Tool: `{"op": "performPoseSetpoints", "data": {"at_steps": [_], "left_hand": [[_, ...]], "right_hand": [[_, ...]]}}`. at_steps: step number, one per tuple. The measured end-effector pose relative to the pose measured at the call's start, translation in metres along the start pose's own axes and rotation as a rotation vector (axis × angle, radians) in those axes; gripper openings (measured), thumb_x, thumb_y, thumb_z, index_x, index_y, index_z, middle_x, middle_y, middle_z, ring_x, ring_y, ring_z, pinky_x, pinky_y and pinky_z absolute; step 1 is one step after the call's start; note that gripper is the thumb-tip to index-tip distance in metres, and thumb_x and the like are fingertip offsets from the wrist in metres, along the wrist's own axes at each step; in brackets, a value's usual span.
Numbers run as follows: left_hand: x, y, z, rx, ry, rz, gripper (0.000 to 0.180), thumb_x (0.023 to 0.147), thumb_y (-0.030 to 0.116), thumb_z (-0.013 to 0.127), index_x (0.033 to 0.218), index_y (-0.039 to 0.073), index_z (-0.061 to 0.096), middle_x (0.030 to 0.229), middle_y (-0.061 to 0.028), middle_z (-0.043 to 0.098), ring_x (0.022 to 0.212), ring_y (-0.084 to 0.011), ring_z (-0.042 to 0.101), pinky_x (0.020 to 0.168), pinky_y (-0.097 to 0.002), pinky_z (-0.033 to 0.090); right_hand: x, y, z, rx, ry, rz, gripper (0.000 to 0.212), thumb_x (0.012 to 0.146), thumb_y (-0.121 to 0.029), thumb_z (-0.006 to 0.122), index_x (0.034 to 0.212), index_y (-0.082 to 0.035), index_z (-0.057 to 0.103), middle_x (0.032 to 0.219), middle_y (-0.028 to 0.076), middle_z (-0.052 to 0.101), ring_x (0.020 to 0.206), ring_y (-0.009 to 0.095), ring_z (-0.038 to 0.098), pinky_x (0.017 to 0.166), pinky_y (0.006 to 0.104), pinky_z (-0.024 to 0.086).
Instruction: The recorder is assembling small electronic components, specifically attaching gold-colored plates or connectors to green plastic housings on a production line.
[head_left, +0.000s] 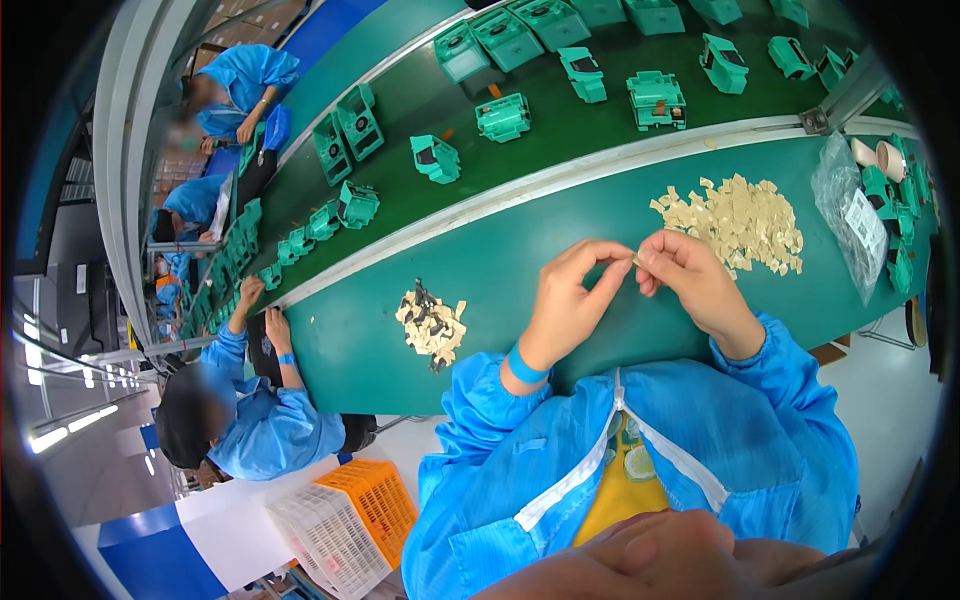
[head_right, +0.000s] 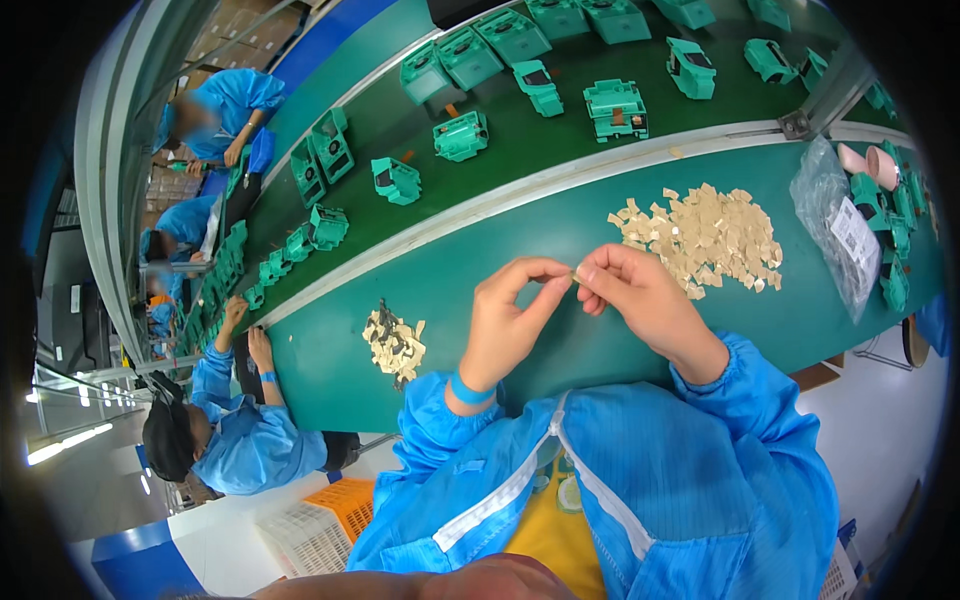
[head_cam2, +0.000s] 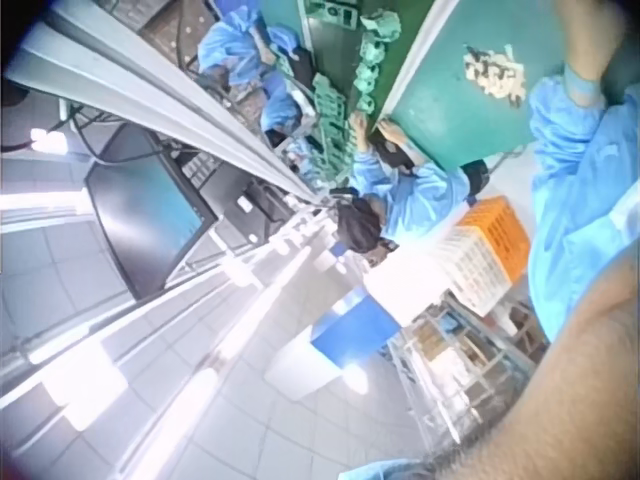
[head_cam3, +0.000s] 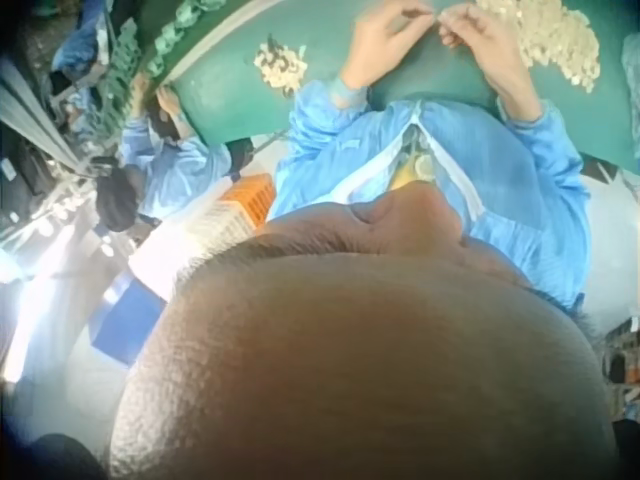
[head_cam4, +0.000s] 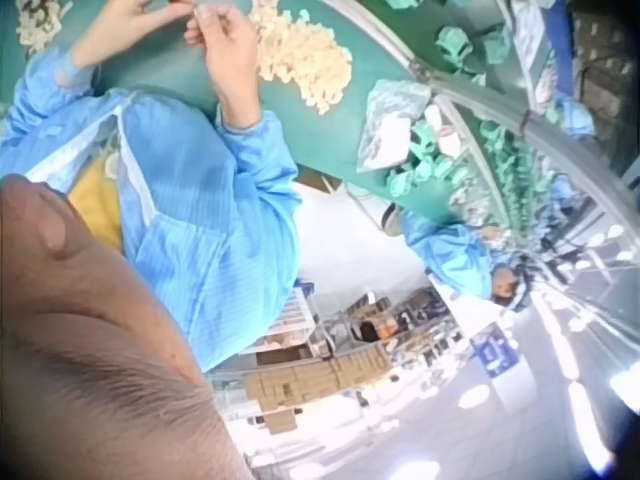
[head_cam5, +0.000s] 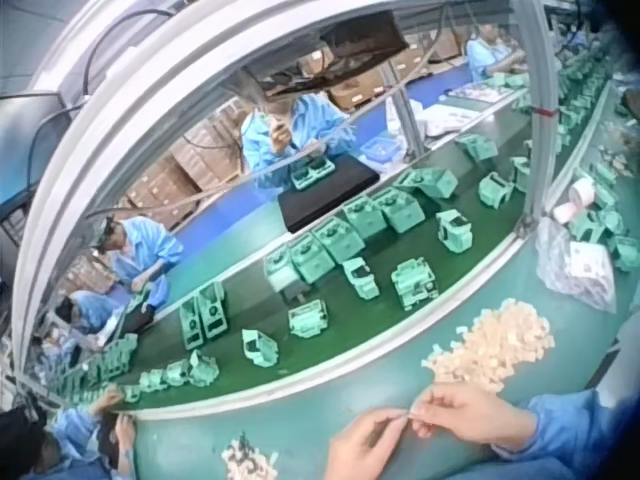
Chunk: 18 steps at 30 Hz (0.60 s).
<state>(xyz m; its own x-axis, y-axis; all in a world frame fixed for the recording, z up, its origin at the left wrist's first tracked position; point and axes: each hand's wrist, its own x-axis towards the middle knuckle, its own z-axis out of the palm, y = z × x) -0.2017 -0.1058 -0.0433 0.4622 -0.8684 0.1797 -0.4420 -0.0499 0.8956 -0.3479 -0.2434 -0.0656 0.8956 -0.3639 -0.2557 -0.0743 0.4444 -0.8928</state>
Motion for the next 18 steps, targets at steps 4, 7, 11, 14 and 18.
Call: {"op": "performPoseSetpoints", "data": {"at_steps": [4,7,11,14,18], "left_hand": [[0.007,0.002,0.011,-0.063,0.019,-0.071,0.012,0.092,0.005,0.072,0.103,0.000,0.071,0.096,-0.0142,0.074,0.087,-0.0265,0.072,0.078,-0.0344,0.057],[0.011,0.006,0.015,-0.026,0.038,-0.050,0.011,0.092,0.005,0.071,0.102,0.000,0.071,0.096,-0.0142,0.074,0.085,-0.0271,0.073,0.076,-0.0349,0.058],[0.018,0.005,0.018,0.288,-0.010,0.156,0.012,0.092,0.005,0.071,0.103,0.000,0.073,0.096,-0.0141,0.076,0.085,-0.0280,0.074,0.074,-0.0357,0.058],[0.024,0.005,0.022,0.386,-0.033,0.260,0.012,0.090,0.005,0.070,0.101,0.001,0.073,0.096,-0.0145,0.075,0.084,-0.0321,0.073,0.073,-0.0381,0.059],[0.033,0.008,0.029,0.472,-0.076,0.368,0.011,0.089,0.007,0.070,0.099,0.002,0.073,0.095,-0.0128,0.075,0.083,-0.0310,0.073,0.071,-0.0390,0.058]], "right_hand": [[-0.004,-0.002,-0.012,0.041,0.005,-0.012,0.017,0.103,-0.015,0.060,0.108,0.000,0.064,0.094,0.005,0.068,0.086,0.013,0.065,0.079,0.0274,0.053],[-0.005,-0.005,-0.015,0.032,0.025,-0.024,0.018,0.102,-0.012,0.061,0.112,0.003,0.065,0.099,0.008,0.071,0.090,0.014,0.068,0.081,0.0275,0.055],[-0.007,-0.004,-0.017,-0.036,0.108,-0.063,0.020,0.101,-0.007,0.061,0.116,0.004,0.066,0.104,0.010,0.074,0.093,0.016,0.071,0.083,0.0284,0.056],[-0.008,-0.004,-0.019,-0.093,0.164,-0.070,0.019,0.101,-0.007,0.061,0.117,0.003,0.067,0.104,0.009,0.074,0.093,0.015,0.072,0.082,0.0288,0.057],[-0.012,0.000,-0.017,-0.147,0.289,-0.099,0.017,0.100,-0.007,0.063,0.113,0.002,0.069,0.100,0.008,0.075,0.091,0.013,0.071,0.078,0.0282,0.056]]}}
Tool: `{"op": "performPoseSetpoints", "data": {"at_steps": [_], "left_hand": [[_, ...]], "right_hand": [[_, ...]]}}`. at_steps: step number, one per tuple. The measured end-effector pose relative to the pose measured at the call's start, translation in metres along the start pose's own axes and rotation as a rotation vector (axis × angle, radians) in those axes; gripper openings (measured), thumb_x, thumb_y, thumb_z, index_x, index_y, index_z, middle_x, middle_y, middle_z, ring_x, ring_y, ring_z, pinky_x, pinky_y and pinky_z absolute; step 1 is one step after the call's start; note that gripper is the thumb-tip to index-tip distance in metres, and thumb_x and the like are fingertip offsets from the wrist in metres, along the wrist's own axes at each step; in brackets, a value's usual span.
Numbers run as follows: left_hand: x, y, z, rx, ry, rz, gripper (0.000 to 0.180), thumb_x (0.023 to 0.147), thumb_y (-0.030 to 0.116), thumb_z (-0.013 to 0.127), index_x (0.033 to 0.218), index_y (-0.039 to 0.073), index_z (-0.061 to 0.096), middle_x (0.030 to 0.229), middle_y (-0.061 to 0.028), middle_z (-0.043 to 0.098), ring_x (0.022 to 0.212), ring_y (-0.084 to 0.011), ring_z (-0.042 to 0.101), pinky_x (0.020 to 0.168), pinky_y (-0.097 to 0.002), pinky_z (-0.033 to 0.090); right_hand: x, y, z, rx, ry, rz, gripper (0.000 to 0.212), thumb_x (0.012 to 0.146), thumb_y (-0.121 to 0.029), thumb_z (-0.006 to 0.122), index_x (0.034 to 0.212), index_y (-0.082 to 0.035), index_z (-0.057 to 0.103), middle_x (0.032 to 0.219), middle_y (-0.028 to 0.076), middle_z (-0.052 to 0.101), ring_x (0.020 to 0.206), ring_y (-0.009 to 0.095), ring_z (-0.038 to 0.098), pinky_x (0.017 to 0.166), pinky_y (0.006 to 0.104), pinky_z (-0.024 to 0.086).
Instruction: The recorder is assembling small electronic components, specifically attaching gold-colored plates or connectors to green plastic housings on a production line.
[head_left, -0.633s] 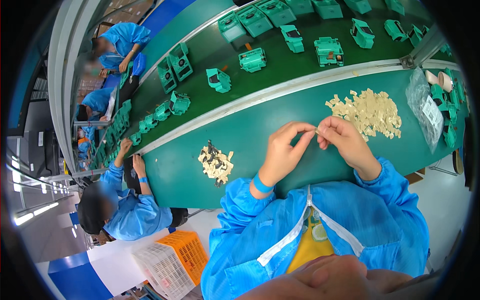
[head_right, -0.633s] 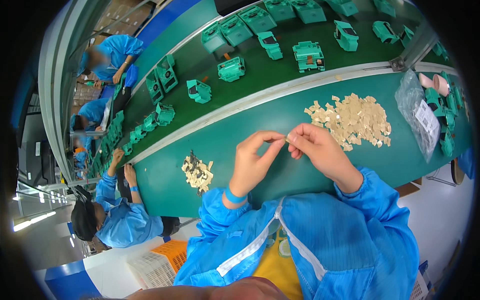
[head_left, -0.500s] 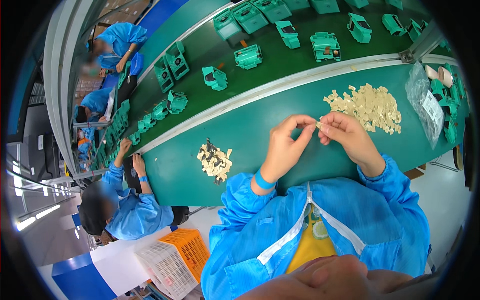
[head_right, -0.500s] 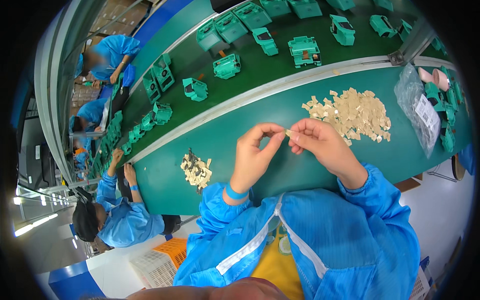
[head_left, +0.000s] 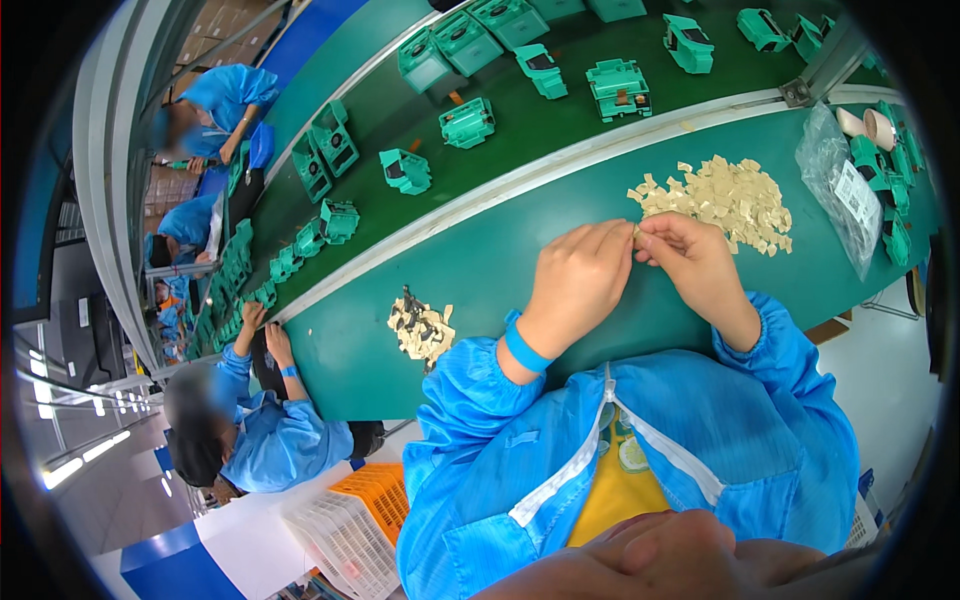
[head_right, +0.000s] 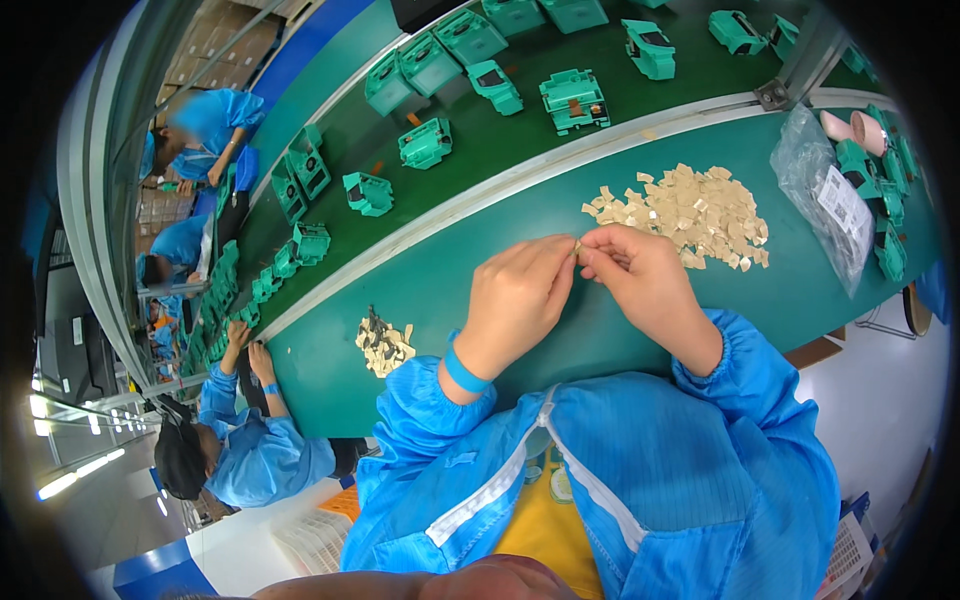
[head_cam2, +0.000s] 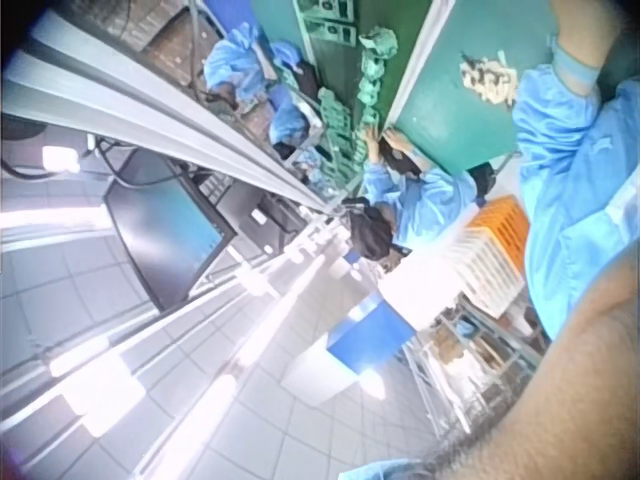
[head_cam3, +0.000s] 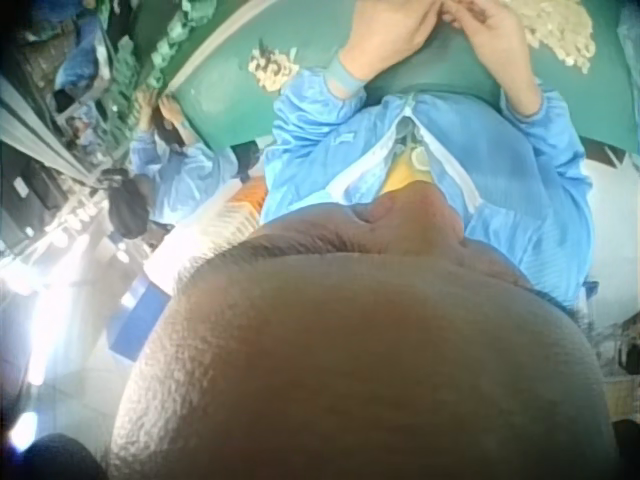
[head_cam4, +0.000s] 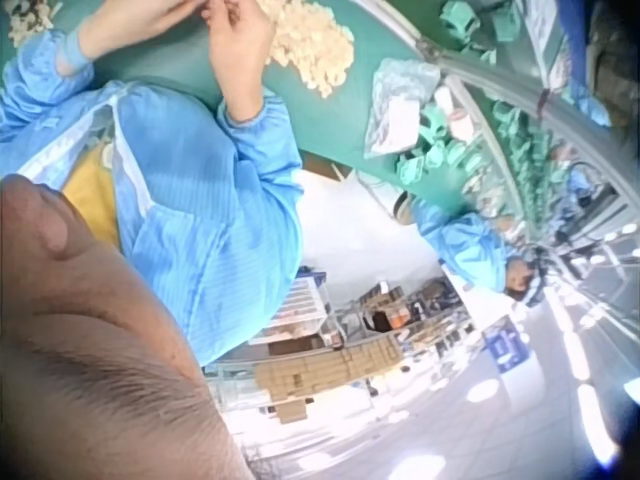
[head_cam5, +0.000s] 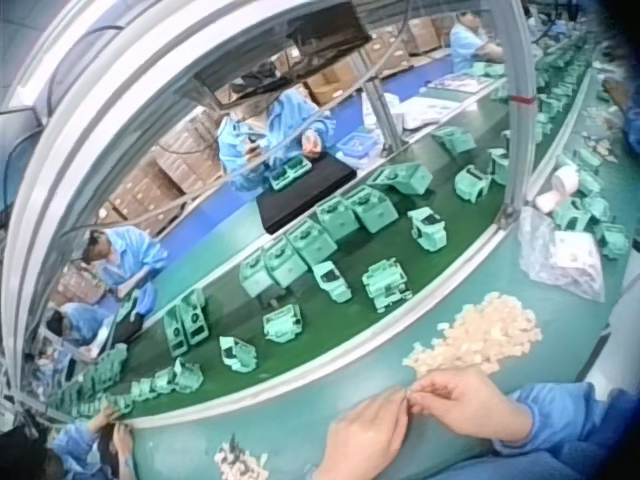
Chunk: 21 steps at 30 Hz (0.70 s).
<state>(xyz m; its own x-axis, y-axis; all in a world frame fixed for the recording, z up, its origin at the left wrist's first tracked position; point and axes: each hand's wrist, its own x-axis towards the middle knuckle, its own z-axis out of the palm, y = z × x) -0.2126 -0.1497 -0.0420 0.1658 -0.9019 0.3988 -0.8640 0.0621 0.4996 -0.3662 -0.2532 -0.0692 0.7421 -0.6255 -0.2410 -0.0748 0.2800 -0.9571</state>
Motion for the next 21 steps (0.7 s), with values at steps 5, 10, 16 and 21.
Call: {"op": "performPoseSetpoints", "data": {"at_steps": [5,10,16,21], "left_hand": [[0.011,-0.002,0.007,0.165,-0.174,0.131,0.008,0.082,0.009,0.072,0.087,0.004,0.069,0.080,-0.0097,0.071,0.070,-0.0300,0.068,0.063,-0.0407,0.054],[0.018,-0.007,0.023,0.152,-0.185,0.175,0.008,0.080,0.008,0.072,0.084,0.004,0.068,0.073,-0.0097,0.068,0.066,-0.0298,0.066,0.059,-0.0413,0.053],[0.028,-0.008,0.043,-0.018,-0.113,0.020,0.004,0.083,0.007,0.069,0.081,0.004,0.069,0.071,-0.0121,0.067,0.061,-0.0317,0.066,0.055,-0.0424,0.052],[0.038,-0.014,0.069,-0.022,-0.146,-0.179,0.008,0.086,0.010,0.068,0.081,0.005,0.071,0.074,-0.0124,0.069,0.067,-0.0323,0.067,0.059,-0.0437,0.053]], "right_hand": [[0.001,-0.002,-0.008,-0.633,0.042,-0.389,0.010,0.092,-0.002,0.065,0.099,0.004,0.068,0.091,0.020,0.072,0.078,0.032,0.071,0.068,0.0375,0.054],[0.004,-0.004,-0.020,-0.609,0.053,-0.321,0.010,0.090,-0.002,0.064,0.097,0.004,0.068,0.089,0.022,0.070,0.078,0.038,0.068,0.068,0.0400,0.054],[0.004,-0.010,-0.049,-0.414,0.036,-0.087,0.013,0.093,-0.003,0.061,0.100,0.004,0.069,0.083,0.014,0.071,0.072,0.022,0.069,0.067,0.0338,0.054],[0.007,-0.013,-0.088,-0.377,0.198,-0.171,0.020,0.095,-0.002,0.056,0.109,0.005,0.070,0.087,0.006,0.070,0.077,0.014,0.065,0.071,0.0289,0.053]]}}
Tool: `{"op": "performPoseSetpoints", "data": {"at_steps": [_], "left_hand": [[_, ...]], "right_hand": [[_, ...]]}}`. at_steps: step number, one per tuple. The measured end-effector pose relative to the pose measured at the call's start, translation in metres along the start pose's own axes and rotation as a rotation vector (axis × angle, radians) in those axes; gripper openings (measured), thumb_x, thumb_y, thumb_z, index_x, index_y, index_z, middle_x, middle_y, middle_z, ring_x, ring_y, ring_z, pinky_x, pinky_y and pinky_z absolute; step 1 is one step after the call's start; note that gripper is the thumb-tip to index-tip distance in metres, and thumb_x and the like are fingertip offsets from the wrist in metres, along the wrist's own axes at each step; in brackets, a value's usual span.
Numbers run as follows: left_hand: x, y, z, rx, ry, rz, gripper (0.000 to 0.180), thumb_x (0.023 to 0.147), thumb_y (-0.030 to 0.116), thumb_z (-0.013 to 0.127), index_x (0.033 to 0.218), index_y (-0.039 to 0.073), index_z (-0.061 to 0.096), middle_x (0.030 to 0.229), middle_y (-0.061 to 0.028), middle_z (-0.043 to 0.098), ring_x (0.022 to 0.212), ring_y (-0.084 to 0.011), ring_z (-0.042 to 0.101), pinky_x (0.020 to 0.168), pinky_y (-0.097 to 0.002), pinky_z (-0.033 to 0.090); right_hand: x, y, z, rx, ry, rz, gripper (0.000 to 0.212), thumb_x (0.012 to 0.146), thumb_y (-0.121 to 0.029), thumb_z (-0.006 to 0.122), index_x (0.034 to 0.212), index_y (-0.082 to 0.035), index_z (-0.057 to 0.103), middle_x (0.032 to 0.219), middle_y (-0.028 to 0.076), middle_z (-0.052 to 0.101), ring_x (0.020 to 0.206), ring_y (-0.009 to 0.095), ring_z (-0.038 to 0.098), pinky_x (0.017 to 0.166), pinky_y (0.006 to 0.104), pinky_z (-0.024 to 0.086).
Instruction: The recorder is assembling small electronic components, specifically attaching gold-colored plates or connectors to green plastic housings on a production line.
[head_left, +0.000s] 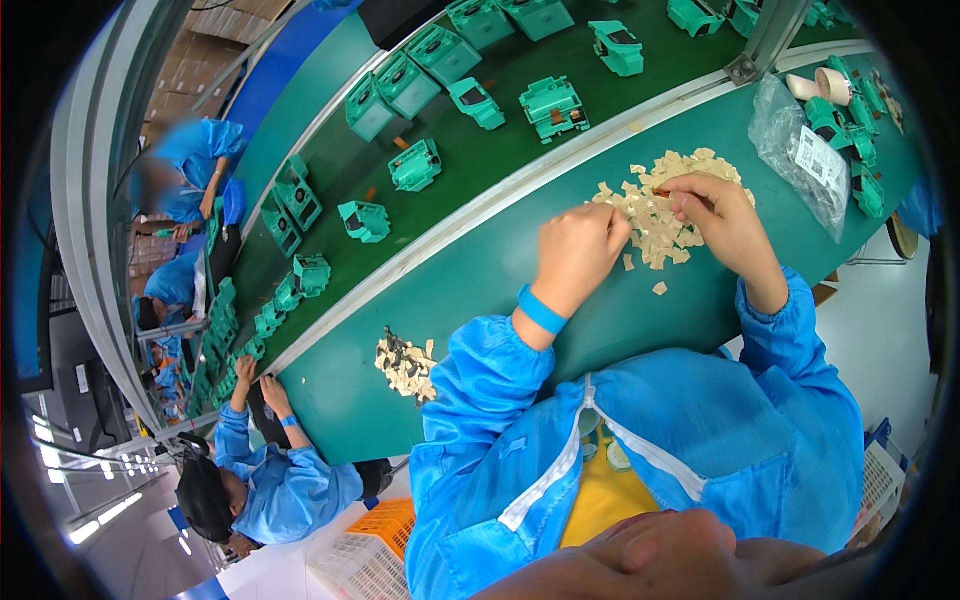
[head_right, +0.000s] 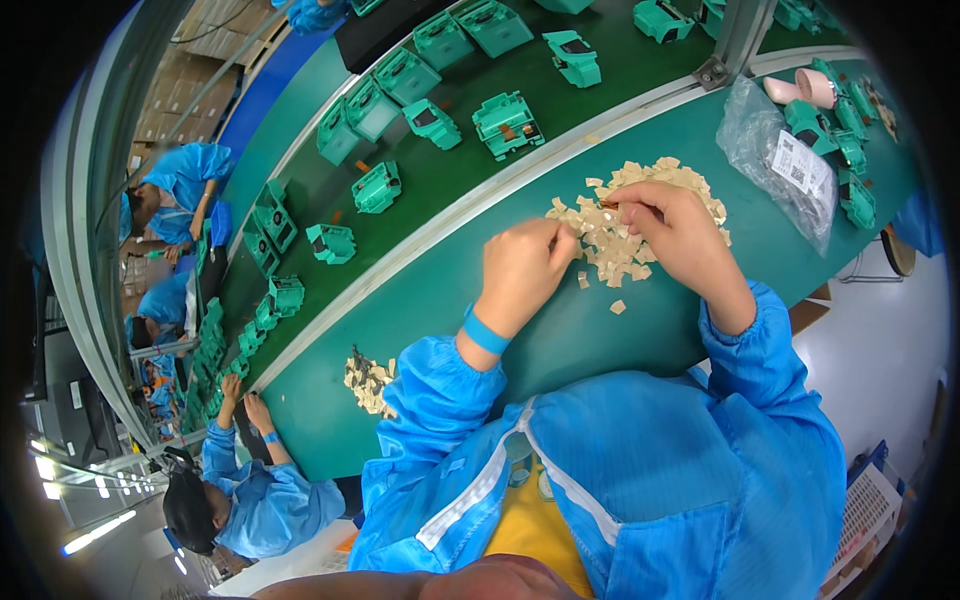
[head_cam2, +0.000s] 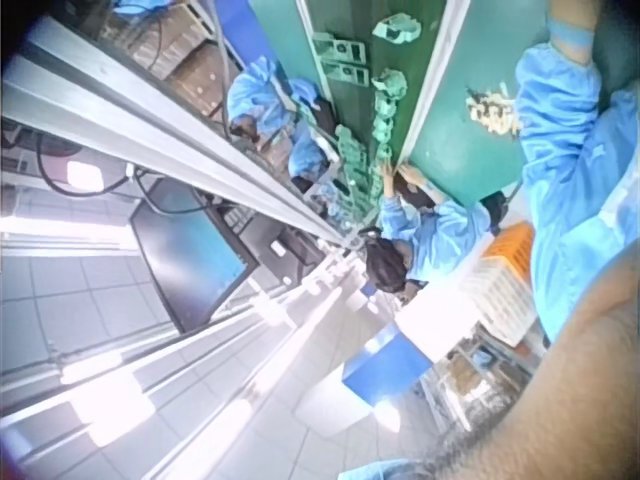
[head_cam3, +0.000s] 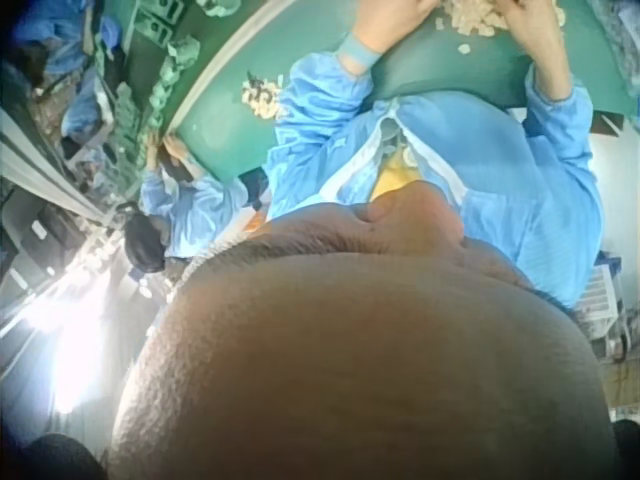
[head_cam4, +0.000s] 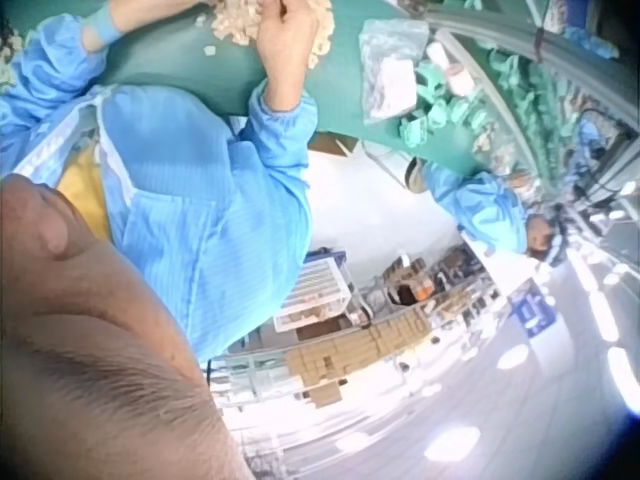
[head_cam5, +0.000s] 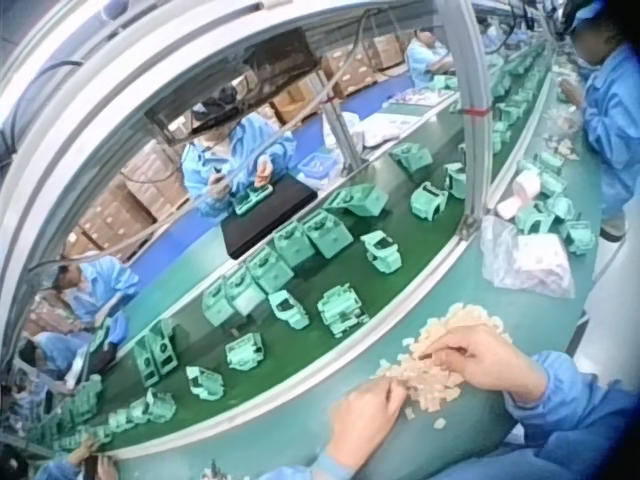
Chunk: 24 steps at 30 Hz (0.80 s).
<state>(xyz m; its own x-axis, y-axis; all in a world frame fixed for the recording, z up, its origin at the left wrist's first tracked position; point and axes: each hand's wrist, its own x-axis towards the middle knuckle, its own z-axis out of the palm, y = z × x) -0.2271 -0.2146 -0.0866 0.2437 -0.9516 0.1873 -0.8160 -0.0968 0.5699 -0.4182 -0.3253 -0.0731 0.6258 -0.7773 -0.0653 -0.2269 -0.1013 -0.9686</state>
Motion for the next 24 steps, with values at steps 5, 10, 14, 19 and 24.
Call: {"op": "performPoseSetpoints", "data": {"at_steps": [5,10,14,19,24], "left_hand": [[0.007,0.013,0.006,-0.293,0.251,0.202,0.011,0.088,0.010,0.071,0.095,0.002,0.072,0.095,-0.0120,0.073,0.087,-0.0305,0.069,0.076,-0.0401,0.055],[-0.001,0.005,-0.014,-0.508,-0.122,0.068,0.017,0.091,0.011,0.071,0.105,0.001,0.072,0.100,-0.0100,0.072,0.087,-0.0243,0.068,0.081,-0.0337,0.054],[-0.007,0.002,-0.013,-0.733,-0.199,-0.213,0.017,0.093,0.012,0.070,0.104,-0.001,0.072,0.096,-0.0077,0.074,0.086,-0.0158,0.066,0.078,-0.0298,0.052],[-0.010,0.012,-0.023,-0.737,-0.150,-0.230,0.017,0.094,0.013,0.070,0.102,-0.002,0.072,0.094,-0.0066,0.073,0.085,-0.0135,0.065,0.076,-0.0284,0.052],[-0.013,0.015,-0.025,-0.644,-0.126,-0.185,0.015,0.094,0.013,0.070,0.101,-0.001,0.073,0.093,-0.0076,0.073,0.085,-0.0154,0.066,0.078,-0.0287,0.052]], "right_hand": [[0.001,-0.018,-0.004,-0.117,-0.112,0.011,0.024,0.094,-0.002,0.061,0.117,0.003,0.065,0.085,0.008,0.069,0.076,0.017,0.064,0.072,0.0311,0.052],[-0.001,-0.032,0.002,-0.204,-0.307,-0.072,0.021,0.093,-0.005,0.064,0.112,0.000,0.058,0.079,0.012,0.062,0.076,0.028,0.064,0.070,0.0378,0.050],[0.002,-0.027,0.013,-0.202,-0.117,-0.259,0.018,0.092,-0.007,0.066,0.108,-0.001,0.061,0.078,0.011,0.062,0.078,0.027,0.063,0.069,0.0382,0.049],[0.001,-0.031,0.016,-0.312,-0.090,-0.344,0.009,0.085,-0.007,0.070,0.082,0.001,0.066,0.078,0.013,0.062,0.077,0.030,0.061,0.068,0.0392,0.050],[0.000,-0.034,0.023,-0.351,-0.118,-0.336,0.007,0.081,-0.005,0.069,0.080,0.002,0.066,0.077,0.014,0.062,0.076,0.031,0.062,0.066,0.0403,0.050]]}}
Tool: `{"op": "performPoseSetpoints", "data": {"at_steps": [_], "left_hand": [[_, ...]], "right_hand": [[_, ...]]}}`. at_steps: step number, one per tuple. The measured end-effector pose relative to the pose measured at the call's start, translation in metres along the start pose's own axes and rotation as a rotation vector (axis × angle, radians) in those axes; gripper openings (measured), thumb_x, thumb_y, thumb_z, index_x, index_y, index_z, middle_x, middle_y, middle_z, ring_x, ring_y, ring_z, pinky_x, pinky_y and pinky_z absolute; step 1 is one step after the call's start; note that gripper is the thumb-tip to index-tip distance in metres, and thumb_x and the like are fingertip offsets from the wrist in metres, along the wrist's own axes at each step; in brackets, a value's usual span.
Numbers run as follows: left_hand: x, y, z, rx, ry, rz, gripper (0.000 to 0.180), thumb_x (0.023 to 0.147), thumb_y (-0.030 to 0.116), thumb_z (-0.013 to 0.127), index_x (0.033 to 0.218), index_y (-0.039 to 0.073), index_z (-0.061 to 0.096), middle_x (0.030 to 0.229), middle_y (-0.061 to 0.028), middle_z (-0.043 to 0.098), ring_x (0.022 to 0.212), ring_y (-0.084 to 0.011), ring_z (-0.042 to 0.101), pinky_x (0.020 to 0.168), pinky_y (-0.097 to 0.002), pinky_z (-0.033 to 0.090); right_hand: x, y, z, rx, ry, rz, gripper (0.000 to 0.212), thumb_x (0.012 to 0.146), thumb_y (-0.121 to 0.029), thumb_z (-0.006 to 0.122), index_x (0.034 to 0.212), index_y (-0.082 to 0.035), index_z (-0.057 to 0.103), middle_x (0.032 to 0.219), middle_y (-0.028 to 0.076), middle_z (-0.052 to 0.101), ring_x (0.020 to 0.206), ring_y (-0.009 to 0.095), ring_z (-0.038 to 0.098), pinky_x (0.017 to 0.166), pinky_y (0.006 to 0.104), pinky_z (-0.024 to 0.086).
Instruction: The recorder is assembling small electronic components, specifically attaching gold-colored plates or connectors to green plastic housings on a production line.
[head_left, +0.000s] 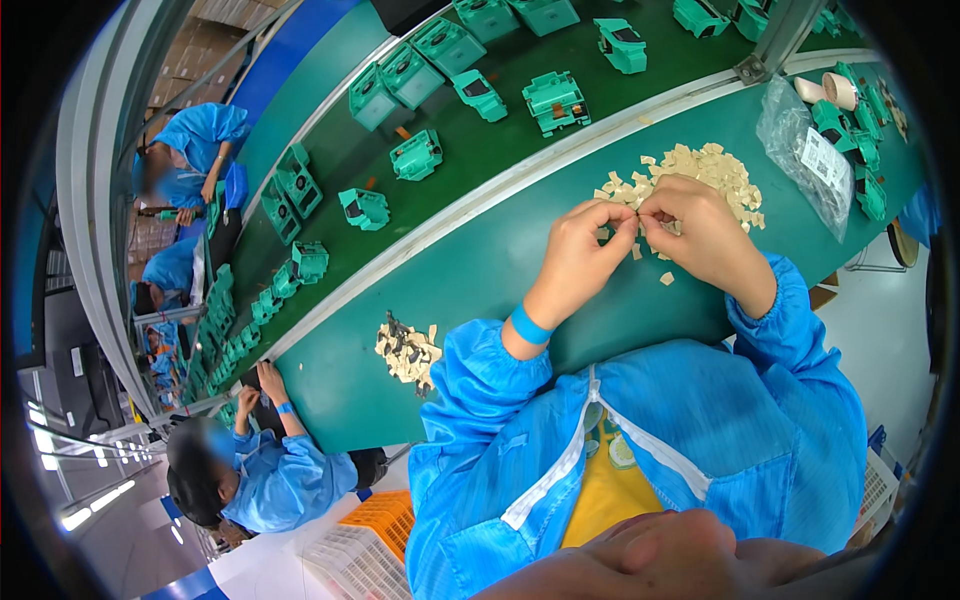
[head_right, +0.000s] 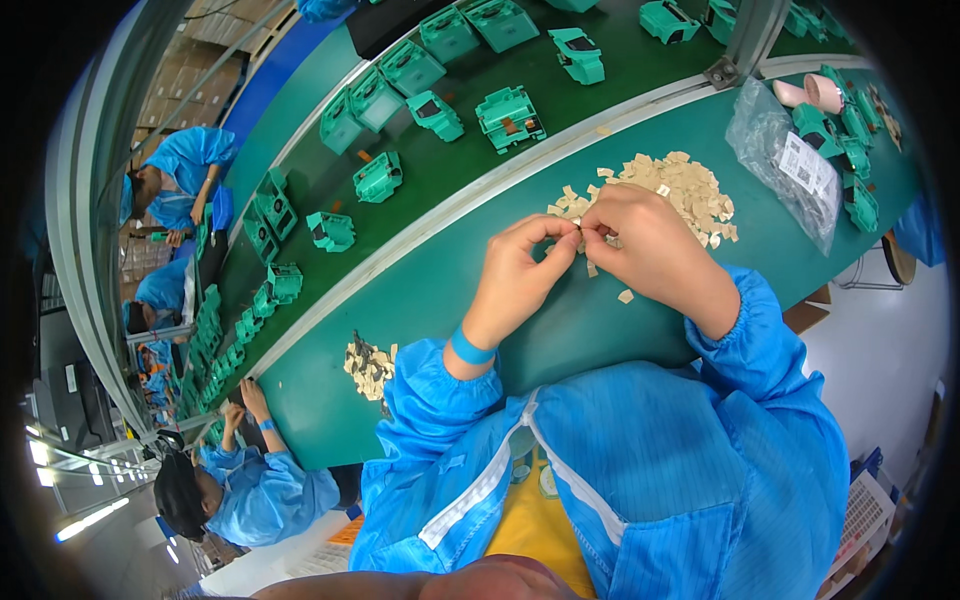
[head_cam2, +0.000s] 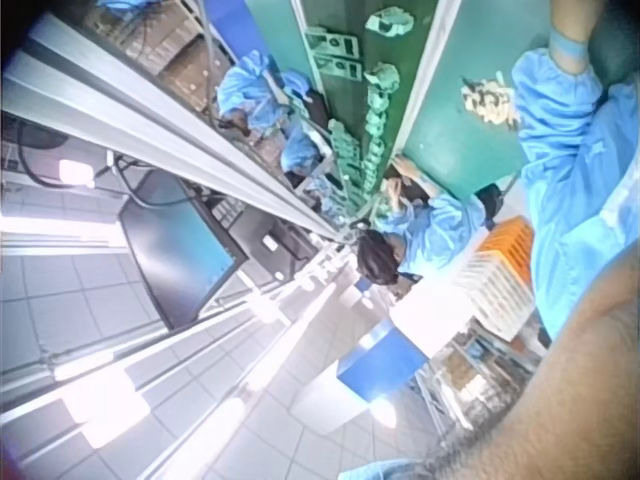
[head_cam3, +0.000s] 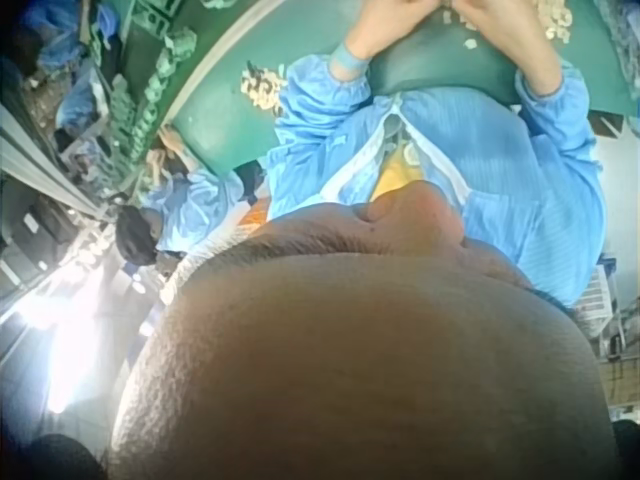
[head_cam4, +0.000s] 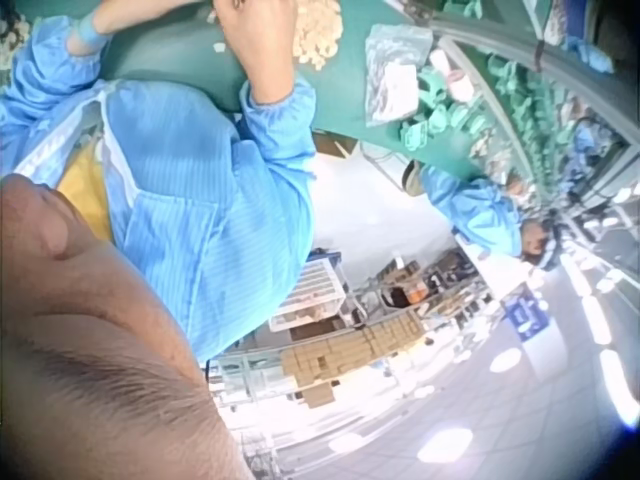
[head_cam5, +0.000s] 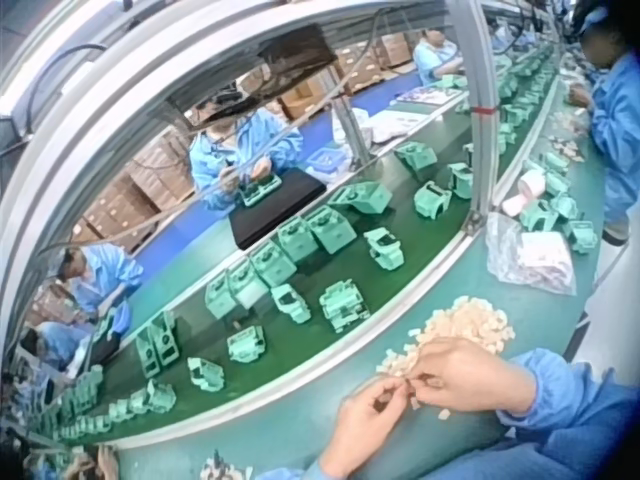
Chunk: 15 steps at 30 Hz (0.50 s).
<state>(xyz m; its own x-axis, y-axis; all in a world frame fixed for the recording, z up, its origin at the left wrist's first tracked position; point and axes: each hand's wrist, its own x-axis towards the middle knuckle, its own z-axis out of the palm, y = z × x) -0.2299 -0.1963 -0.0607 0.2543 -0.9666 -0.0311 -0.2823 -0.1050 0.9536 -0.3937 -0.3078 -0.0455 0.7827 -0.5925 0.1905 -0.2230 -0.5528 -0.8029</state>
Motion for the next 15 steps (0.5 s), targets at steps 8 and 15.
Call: {"op": "performPoseSetpoints", "data": {"at_steps": [8,15], "left_hand": [[-0.004,-0.006,-0.002,-0.089,0.016,0.030,0.016,0.095,0.012,0.070,0.104,-0.001,0.072,0.093,-0.0064,0.074,0.086,-0.0145,0.067,0.078,-0.0288,0.053],[-0.004,-0.013,-0.001,-0.228,0.071,-0.126,0.017,0.096,0.012,0.069,0.106,-0.002,0.072,0.092,-0.0061,0.074,0.086,-0.0138,0.068,0.077,-0.0279,0.053]], "right_hand": [[0.010,0.020,-0.007,0.056,0.062,0.037,0.005,0.082,-0.003,0.066,0.083,0.002,0.066,0.076,0.013,0.061,0.070,0.027,0.062,0.064,0.0372,0.051],[0.000,0.013,-0.002,0.188,0.078,-0.035,0.010,0.085,-0.005,0.071,0.093,0.001,0.072,0.083,0.012,0.064,0.075,0.024,0.064,0.064,0.0359,0.052]]}}
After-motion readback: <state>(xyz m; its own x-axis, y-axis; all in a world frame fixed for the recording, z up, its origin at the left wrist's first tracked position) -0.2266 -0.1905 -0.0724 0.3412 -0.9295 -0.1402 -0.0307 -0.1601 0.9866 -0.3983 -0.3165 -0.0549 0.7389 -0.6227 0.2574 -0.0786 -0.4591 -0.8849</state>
